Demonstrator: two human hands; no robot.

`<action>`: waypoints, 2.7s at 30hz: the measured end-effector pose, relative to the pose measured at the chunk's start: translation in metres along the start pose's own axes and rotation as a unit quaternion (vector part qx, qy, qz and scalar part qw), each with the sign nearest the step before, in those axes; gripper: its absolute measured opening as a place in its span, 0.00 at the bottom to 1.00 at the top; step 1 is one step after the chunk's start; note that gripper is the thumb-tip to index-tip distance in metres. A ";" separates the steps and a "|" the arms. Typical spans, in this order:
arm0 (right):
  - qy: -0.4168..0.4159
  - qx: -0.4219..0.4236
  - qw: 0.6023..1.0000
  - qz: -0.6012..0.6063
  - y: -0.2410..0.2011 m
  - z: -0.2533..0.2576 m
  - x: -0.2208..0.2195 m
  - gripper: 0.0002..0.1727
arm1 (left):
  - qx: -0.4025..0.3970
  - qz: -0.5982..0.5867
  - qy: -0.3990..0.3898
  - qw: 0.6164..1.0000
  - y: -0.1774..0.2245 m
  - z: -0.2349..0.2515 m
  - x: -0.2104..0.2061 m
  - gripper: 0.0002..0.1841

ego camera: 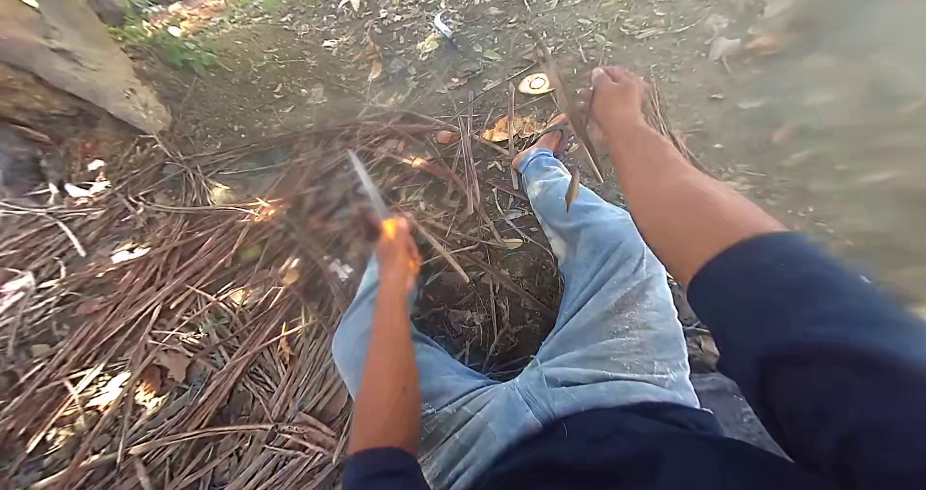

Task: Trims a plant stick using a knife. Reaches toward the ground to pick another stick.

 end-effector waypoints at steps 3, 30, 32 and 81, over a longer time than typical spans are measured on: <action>0.068 0.091 0.993 0.038 -0.034 0.009 -0.006 0.21 | -0.001 -0.004 -0.050 0.999 -0.023 -0.038 -0.013 0.17; -0.439 -0.056 0.894 0.078 0.154 -0.239 -0.007 0.11 | 0.067 0.274 -0.249 0.926 -0.135 -0.081 -0.047 0.17; -0.355 -0.007 0.935 0.018 0.157 -0.229 -0.002 0.10 | -0.034 0.385 -0.163 0.908 -0.119 -0.069 -0.038 0.21; -0.173 -0.021 0.984 0.042 0.153 -0.215 0.027 0.09 | -0.094 0.513 -0.165 0.837 -0.127 -0.071 -0.060 0.29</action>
Point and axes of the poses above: each hand's wrist, its own z-axis towards the middle knuckle, its own x-axis out of the back of the hand, y = z × x, the point moved 8 cm from there along z, towards the middle knuckle, and after that the axes turned 13 degrees about y, right-handed, at the moved point
